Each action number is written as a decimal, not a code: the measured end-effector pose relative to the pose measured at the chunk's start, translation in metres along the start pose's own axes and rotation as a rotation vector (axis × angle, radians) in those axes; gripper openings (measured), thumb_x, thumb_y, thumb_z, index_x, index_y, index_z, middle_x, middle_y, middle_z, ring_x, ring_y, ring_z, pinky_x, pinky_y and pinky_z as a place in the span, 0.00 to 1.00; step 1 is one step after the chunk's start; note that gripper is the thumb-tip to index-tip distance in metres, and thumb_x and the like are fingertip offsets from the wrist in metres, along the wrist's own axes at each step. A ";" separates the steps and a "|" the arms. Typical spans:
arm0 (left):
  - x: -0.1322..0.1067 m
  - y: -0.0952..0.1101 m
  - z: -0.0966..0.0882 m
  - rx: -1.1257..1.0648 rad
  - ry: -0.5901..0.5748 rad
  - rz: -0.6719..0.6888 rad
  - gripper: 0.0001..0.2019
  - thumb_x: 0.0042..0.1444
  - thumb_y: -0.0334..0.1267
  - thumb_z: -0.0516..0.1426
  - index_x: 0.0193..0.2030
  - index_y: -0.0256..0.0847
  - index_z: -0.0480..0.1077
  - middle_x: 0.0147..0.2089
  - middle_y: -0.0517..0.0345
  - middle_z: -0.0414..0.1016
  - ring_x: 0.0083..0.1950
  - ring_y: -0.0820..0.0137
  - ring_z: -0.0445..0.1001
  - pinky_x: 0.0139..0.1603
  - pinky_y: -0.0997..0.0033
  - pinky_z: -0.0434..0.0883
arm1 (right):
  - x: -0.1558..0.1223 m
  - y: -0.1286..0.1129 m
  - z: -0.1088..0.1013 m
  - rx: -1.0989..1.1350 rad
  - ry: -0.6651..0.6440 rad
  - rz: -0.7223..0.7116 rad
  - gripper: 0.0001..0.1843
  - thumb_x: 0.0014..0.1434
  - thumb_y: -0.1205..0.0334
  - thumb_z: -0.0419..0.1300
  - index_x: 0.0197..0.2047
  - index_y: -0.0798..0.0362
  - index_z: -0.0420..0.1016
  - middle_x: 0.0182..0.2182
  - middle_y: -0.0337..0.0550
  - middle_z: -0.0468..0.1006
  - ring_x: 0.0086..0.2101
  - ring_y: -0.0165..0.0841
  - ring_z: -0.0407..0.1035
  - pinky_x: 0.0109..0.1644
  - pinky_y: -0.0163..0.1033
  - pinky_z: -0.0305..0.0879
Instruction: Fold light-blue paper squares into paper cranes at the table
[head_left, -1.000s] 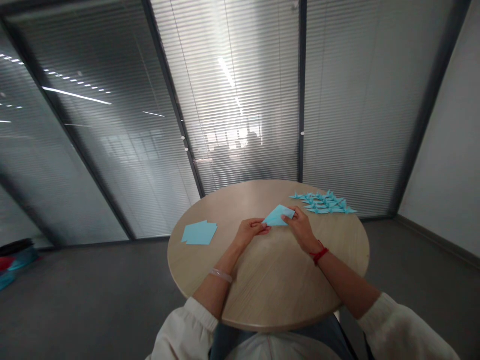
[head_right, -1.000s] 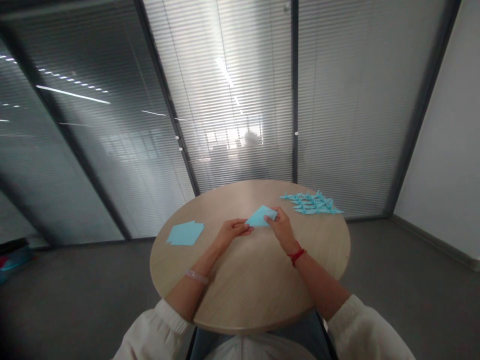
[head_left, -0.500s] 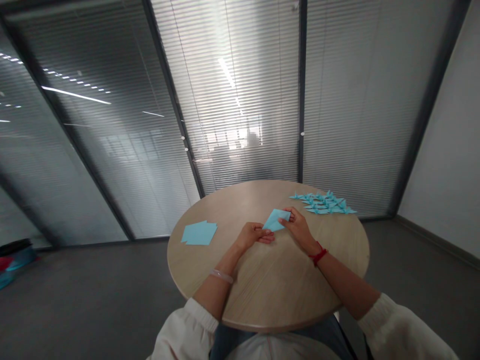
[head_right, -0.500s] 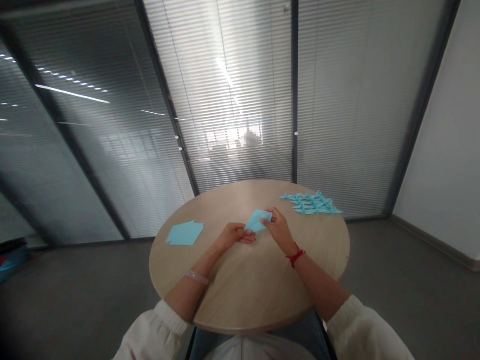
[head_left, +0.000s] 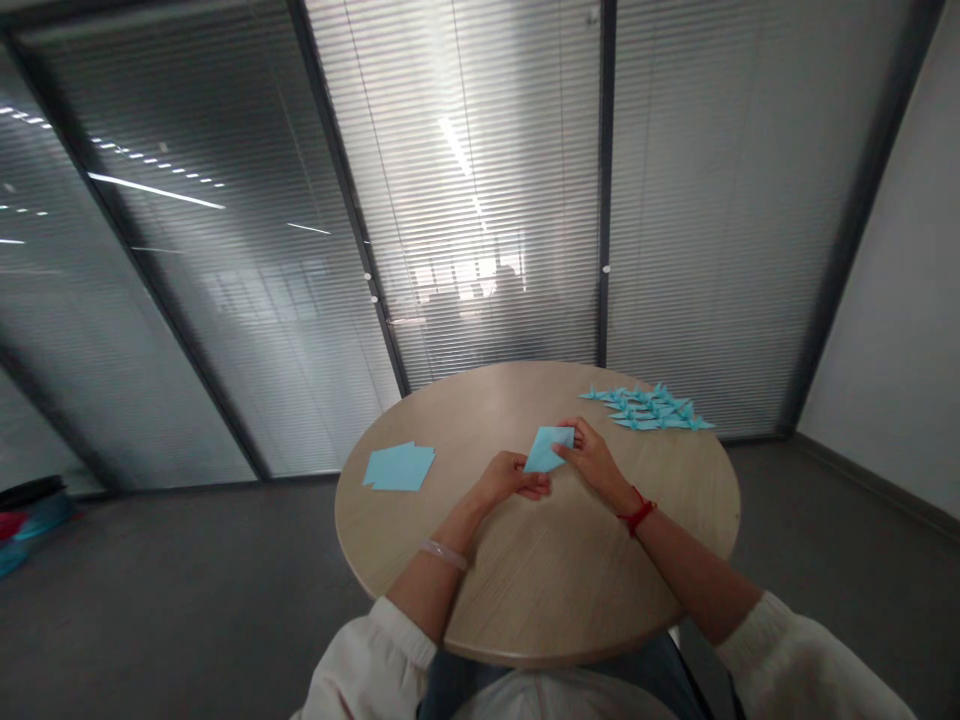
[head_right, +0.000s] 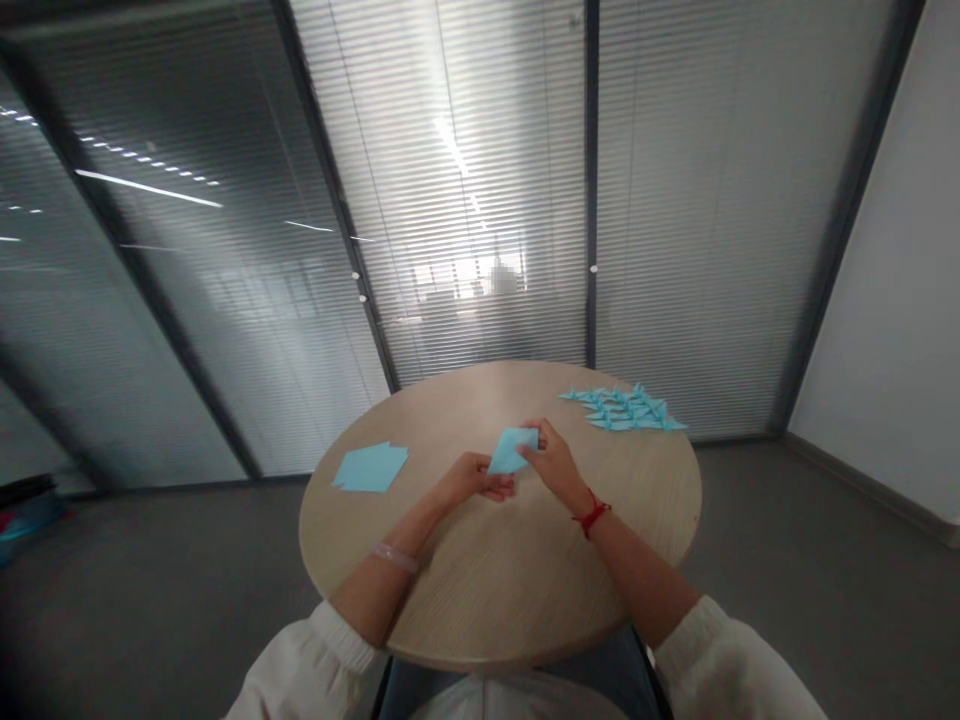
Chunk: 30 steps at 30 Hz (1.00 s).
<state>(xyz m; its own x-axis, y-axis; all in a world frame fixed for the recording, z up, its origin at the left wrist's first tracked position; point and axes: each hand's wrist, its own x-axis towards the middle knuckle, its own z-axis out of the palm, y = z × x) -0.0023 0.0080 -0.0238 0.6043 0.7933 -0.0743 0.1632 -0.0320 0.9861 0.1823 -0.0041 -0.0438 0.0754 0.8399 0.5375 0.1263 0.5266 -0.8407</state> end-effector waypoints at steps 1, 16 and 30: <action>0.000 0.000 0.001 0.010 -0.008 -0.012 0.24 0.34 0.49 0.68 0.31 0.28 0.74 0.30 0.46 0.78 0.32 0.66 0.77 0.39 0.65 0.73 | 0.000 -0.001 0.000 0.001 -0.016 -0.001 0.17 0.48 0.59 0.61 0.42 0.52 0.64 0.32 0.40 0.74 0.32 0.34 0.71 0.36 0.39 0.68; -0.003 0.004 0.001 0.051 -0.003 -0.008 0.23 0.37 0.50 0.66 0.30 0.27 0.75 0.30 0.43 0.78 0.30 0.67 0.77 0.36 0.66 0.73 | -0.001 -0.009 0.001 0.096 -0.063 0.023 0.23 0.47 0.58 0.64 0.45 0.51 0.62 0.32 0.40 0.76 0.31 0.34 0.72 0.35 0.38 0.69; 0.003 -0.001 -0.006 -0.030 0.118 0.076 0.20 0.40 0.47 0.66 0.30 0.28 0.74 0.31 0.45 0.78 0.30 0.67 0.77 0.37 0.68 0.74 | 0.000 -0.002 0.007 0.291 -0.137 0.191 0.40 0.39 0.59 0.69 0.53 0.50 0.55 0.31 0.40 0.78 0.32 0.35 0.74 0.40 0.42 0.68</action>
<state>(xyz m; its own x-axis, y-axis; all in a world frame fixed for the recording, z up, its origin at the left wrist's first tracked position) -0.0053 0.0142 -0.0240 0.5174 0.8556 0.0168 0.0961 -0.0775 0.9923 0.1751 -0.0039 -0.0429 -0.0656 0.9262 0.3714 -0.1654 0.3570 -0.9194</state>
